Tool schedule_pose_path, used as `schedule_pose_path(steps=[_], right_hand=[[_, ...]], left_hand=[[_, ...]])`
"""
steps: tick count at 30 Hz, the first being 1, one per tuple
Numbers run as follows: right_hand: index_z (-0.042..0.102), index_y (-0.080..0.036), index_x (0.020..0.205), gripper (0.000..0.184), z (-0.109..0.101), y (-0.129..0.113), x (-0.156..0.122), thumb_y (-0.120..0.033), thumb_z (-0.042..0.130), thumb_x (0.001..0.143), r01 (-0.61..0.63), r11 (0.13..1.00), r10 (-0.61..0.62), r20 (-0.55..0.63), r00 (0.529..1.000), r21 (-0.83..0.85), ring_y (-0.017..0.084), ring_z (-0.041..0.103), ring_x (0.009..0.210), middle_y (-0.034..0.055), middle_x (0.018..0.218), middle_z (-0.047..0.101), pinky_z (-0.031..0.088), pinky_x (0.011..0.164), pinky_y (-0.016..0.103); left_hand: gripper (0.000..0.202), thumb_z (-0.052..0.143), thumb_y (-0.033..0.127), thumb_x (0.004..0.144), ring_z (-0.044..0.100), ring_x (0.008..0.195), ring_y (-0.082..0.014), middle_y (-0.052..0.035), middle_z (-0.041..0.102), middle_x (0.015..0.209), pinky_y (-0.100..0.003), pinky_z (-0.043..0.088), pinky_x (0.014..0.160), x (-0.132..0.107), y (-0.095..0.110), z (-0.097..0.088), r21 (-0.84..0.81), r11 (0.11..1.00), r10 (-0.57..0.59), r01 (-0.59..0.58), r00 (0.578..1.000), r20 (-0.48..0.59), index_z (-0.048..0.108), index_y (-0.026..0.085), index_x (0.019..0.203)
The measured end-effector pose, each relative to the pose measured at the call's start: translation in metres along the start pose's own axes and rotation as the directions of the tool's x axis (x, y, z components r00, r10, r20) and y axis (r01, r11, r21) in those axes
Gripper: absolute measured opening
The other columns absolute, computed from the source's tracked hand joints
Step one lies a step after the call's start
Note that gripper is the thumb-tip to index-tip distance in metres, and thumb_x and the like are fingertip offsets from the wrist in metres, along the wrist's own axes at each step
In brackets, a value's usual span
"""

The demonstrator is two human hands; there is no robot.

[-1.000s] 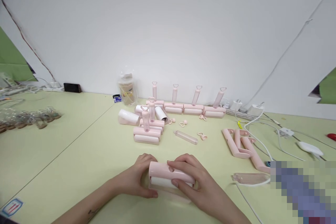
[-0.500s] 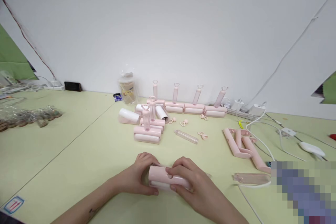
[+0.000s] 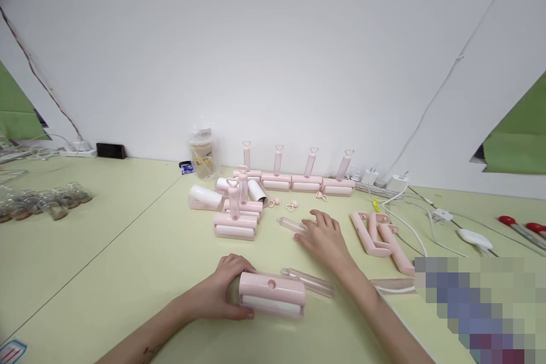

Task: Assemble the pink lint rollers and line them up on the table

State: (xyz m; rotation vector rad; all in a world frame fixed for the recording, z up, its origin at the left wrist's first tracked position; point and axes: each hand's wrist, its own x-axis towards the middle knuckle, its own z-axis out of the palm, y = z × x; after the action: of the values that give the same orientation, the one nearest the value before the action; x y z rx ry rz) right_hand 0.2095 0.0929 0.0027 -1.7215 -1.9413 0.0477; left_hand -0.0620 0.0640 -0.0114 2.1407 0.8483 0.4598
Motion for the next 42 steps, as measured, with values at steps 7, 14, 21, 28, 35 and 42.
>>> schedule_pose_path(steps=[7, 14, 21, 28, 35, 42], right_hand=[[0.053, -0.022, 0.082, 0.019, -0.012, -0.006, -0.008, -0.039, 0.054, 0.074, -0.077, 0.982, 0.077, 0.007, 0.997, 0.172, 0.029, 0.061, 0.09, 0.0118, 0.107, 0.064, 0.045, 0.079, 0.048], [0.05, -0.024, 0.086, 0.022, -0.052, -0.047, -0.026, -0.04, 0.06, 0.076, -0.104, 0.704, 0.098, 0.05, 0.994, 0.702, 0.021, 0.064, 0.081, 0.0086, 0.102, 0.067, 0.052, 0.065, 0.031], [0.054, -0.023, 0.095, 0.017, -0.039, -0.06, -0.038, -0.032, 0.057, 0.081, -0.003, 0.708, -0.155, 0.16, 0.975, 0.706, 0.02, 0.061, 0.085, 0.006, 0.088, 0.066, 0.049, 0.074, 0.032], [0.053, -0.024, 0.095, 0.018, -0.035, -0.064, -0.041, -0.025, 0.055, 0.077, 0.044, 0.799, -0.168, 0.152, 0.974, 0.6, 0.018, 0.06, 0.08, 0.0036, 0.087, 0.063, 0.05, 0.069, 0.03], [0.051, -0.025, 0.089, 0.016, -0.038, -0.072, -0.044, -0.025, 0.058, 0.075, 0.076, 0.84, -0.16, 0.111, 0.981, 0.537, 0.017, 0.06, 0.072, 0.0008, 0.079, 0.06, 0.051, 0.061, 0.028], [0.047, -0.026, 0.083, 0.016, -0.044, -0.082, -0.047, -0.02, 0.058, 0.075, 0.176, 0.852, -0.257, 0.102, 0.961, 0.493, 0.013, 0.055, 0.061, -0.0036, 0.069, 0.057, 0.049, 0.056, 0.023]], left_hand=[[0.05, 0.073, 0.036, 0.059, 0.04, 0.1, -0.0232, -0.004, 0.049, 0.101, -0.034, 0.033, 0.089, -0.002, -0.001, -0.001, 0.012, 1.0, 0.015, -0.015, 1.0, 0.009, 0.051, 0.022, 0.102], [0.049, 0.073, 0.035, 0.061, 0.04, 0.101, -0.0231, -0.0039, 0.05, 0.103, -0.034, 0.033, 0.089, -0.002, 0.001, -0.002, 0.009, 1.0, 0.007, -0.007, 1.0, 0.019, 0.051, 0.022, 0.103], [0.047, 0.072, 0.037, 0.062, 0.041, 0.099, -0.0224, -0.003, 0.051, 0.099, -0.034, 0.032, 0.089, 0.0, 0.003, -0.003, 0.029, 1.0, 0.012, -0.013, 1.0, 0.024, 0.052, 0.022, 0.102], [0.046, 0.071, 0.036, 0.063, 0.041, 0.099, -0.0217, -0.0016, 0.051, 0.1, -0.032, 0.033, 0.087, -0.002, 0.002, -0.002, 0.016, 0.999, 0.034, -0.034, 0.999, 0.02, 0.052, 0.025, 0.103], [0.045, 0.071, 0.036, 0.062, 0.042, 0.098, -0.0218, -0.0016, 0.051, 0.099, -0.033, 0.033, 0.087, -0.001, 0.003, -0.002, 0.011, 1.0, 0.026, -0.026, 1.0, 0.017, 0.052, 0.025, 0.102], [0.045, 0.073, 0.038, 0.061, 0.043, 0.099, -0.0218, -0.0012, 0.054, 0.097, -0.034, 0.031, 0.089, -0.001, 0.003, -0.002, 0.008, 0.999, 0.032, -0.032, 0.999, 0.004, 0.056, 0.025, 0.1]])
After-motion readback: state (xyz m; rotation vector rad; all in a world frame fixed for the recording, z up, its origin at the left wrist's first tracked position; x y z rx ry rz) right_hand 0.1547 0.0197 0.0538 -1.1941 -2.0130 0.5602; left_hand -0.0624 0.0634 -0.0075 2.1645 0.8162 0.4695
